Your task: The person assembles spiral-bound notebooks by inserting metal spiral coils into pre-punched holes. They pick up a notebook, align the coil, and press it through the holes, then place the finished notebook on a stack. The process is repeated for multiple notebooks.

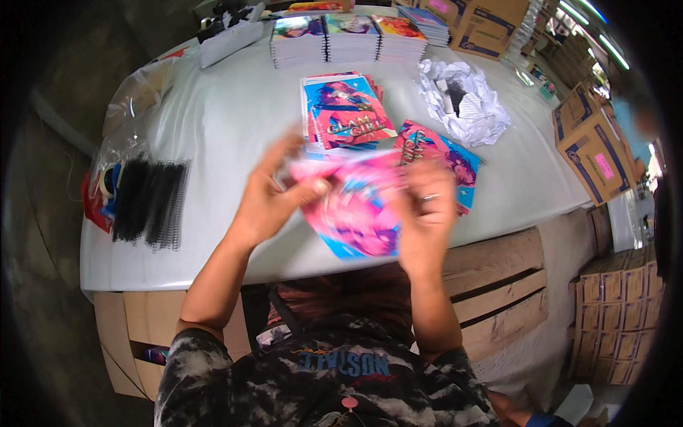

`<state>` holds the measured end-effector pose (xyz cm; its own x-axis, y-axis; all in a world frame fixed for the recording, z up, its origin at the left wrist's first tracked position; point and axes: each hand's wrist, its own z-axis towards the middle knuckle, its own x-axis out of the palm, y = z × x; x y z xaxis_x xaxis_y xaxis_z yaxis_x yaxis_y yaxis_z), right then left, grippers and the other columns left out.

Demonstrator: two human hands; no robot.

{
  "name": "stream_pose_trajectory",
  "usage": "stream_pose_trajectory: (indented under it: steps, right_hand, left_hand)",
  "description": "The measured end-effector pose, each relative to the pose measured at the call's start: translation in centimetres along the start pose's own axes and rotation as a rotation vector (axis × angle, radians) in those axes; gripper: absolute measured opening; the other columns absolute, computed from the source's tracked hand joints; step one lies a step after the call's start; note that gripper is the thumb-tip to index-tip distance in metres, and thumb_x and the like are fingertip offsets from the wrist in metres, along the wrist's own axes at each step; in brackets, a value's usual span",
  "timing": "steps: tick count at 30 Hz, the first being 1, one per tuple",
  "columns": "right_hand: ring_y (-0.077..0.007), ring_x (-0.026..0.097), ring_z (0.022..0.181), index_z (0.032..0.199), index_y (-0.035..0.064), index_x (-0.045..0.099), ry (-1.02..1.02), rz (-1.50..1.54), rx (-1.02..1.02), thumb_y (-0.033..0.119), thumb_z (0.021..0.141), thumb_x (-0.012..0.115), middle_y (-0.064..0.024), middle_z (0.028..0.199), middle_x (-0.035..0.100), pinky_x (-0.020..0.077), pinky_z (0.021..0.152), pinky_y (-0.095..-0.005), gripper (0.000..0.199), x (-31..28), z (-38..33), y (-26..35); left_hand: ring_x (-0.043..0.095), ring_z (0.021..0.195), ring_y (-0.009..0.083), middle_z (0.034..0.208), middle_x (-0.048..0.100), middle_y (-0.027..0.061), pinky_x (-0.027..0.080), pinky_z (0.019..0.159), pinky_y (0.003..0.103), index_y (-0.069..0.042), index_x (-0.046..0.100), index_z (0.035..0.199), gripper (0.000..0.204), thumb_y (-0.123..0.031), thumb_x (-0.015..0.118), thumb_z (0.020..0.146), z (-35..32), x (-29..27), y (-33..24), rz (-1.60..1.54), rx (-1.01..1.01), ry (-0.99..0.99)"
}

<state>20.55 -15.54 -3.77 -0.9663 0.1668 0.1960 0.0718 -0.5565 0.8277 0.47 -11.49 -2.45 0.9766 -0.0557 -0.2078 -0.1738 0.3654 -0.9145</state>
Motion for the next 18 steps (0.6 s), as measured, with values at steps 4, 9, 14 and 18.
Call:
stream_pose_trajectory:
  steps: [4,9,14,18]
  right_hand:
    - [-0.017,0.047,0.109,0.132,0.0081,0.03,-0.419,0.322,-0.079,0.005,0.09,0.052,-0.0115,0.125,0.045,0.044,0.087,-0.0322,0.047,-2.0,2.7,1.3]
    - [-0.0217,0.048,0.105,0.125,-0.0007,0.029,-0.704,-0.318,-0.18,0.011,0.086,0.059,-0.0136,0.114,0.045,0.0403,0.09,-0.0338,0.05,-7.2,1.8,-3.9]
    - [-0.0321,0.046,0.111,0.121,-0.0057,0.035,-0.59,-0.922,0.375,0.016,0.085,0.06,-0.0233,0.117,0.046,0.034,0.098,-0.0401,0.049,-13.5,-2.3,-11.9]
    - [-0.0331,0.034,0.129,0.134,-0.0069,0.027,-0.576,-0.611,0.134,0.019,0.089,0.056,-0.0267,0.137,0.035,0.0267,0.105,-0.0379,0.06,-13.2,-2.2,-11.9]
  left_hand:
    - [0.052,0.104,0.0192,0.117,0.051,0.0126,0.042,0.089,0.035,-0.003,0.027,0.139,0.067,-0.037,0.055,0.089,1.3,3.8,0.5,-0.259,-0.199,0.021]
    - [0.059,0.075,0.0144,0.083,0.06,0.0027,0.045,0.063,0.029,-0.004,0.052,0.112,0.029,-0.022,0.056,0.089,6.3,12.8,1.6,-0.288,-0.028,-0.09]
    - [0.059,0.075,0.0276,0.089,0.061,0.0111,0.045,0.06,0.036,-0.007,0.06,0.1,0.024,-0.024,0.061,0.083,5.2,16.3,10.8,0.681,0.357,-0.124]
    - [0.06,0.084,0.0323,0.096,0.062,0.015,0.048,0.069,0.04,-0.005,0.057,0.106,0.031,-0.026,0.061,0.083,4.5,16.9,11.4,0.513,0.238,-0.119]
